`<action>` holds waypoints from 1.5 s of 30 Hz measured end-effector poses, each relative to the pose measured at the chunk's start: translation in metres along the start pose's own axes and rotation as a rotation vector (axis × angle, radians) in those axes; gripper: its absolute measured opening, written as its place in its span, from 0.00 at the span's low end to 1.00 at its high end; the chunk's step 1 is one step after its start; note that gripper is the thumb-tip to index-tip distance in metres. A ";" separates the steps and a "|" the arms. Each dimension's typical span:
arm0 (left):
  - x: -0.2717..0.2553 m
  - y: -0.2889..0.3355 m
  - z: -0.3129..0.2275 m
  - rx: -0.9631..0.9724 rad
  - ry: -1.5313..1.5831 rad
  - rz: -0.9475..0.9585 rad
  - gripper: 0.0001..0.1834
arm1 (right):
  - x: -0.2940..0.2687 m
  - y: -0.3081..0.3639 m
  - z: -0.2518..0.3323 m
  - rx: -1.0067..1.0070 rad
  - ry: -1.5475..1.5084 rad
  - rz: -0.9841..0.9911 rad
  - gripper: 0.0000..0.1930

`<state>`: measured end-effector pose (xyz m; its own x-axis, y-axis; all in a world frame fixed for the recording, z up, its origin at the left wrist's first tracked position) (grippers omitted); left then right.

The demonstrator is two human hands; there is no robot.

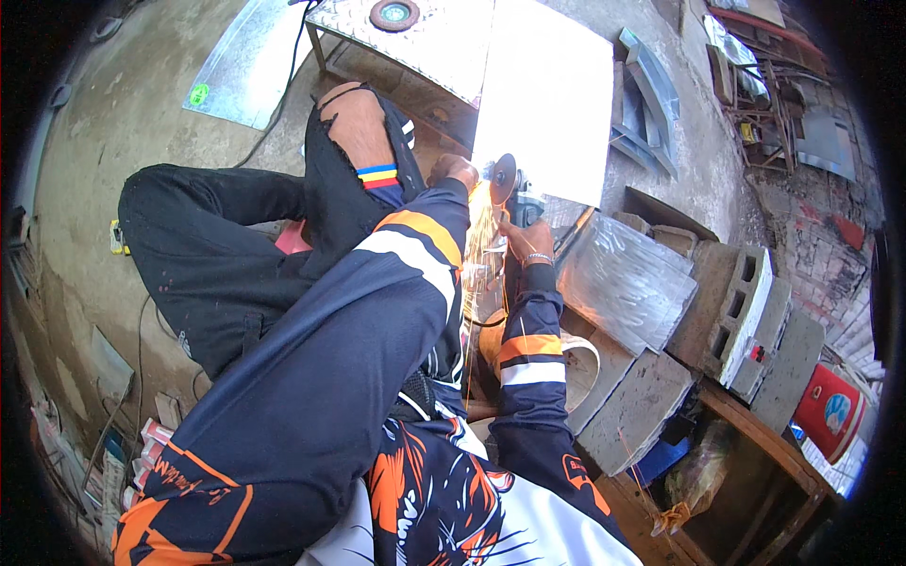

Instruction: Using an angle grinder to cut a rectangular piece from a metal sheet.

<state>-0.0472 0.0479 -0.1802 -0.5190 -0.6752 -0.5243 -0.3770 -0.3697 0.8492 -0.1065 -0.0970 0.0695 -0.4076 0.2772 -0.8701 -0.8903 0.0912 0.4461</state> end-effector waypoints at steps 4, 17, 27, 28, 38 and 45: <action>-0.026 0.014 0.008 0.080 -0.122 -0.089 0.12 | -0.004 -0.003 0.017 -0.018 -0.022 -0.039 0.32; -0.083 0.043 0.044 -0.144 0.233 -0.009 0.14 | 0.002 0.002 0.043 -0.072 -0.051 0.038 0.28; -0.047 0.027 0.022 -0.097 0.177 -0.054 0.12 | 0.006 0.000 0.018 -0.083 -0.012 -0.036 0.29; -0.038 0.047 0.017 -0.207 0.338 0.016 0.12 | 0.007 0.001 0.001 -0.050 -0.019 0.001 0.29; -0.040 0.016 0.020 0.053 -0.155 -0.093 0.12 | 0.008 -0.001 0.024 -0.065 -0.082 0.022 0.29; -0.040 0.001 0.023 0.024 -0.162 -0.097 0.13 | 0.005 -0.005 0.033 -0.115 -0.009 -0.041 0.30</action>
<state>-0.0445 0.0898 -0.1601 -0.5954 -0.5246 -0.6085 -0.4482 -0.4117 0.7935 -0.0976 -0.0647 0.0699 -0.3686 0.2841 -0.8851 -0.9240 -0.0077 0.3824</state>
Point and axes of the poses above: each hand's wrist, its own y-axis away from the middle knuckle, its own x-axis out of the palm, z = x × y, the point moved 4 cm from there along -y, towards the middle knuckle, and after that the axes turned 12 degrees about -x, right-handed, at the moved point
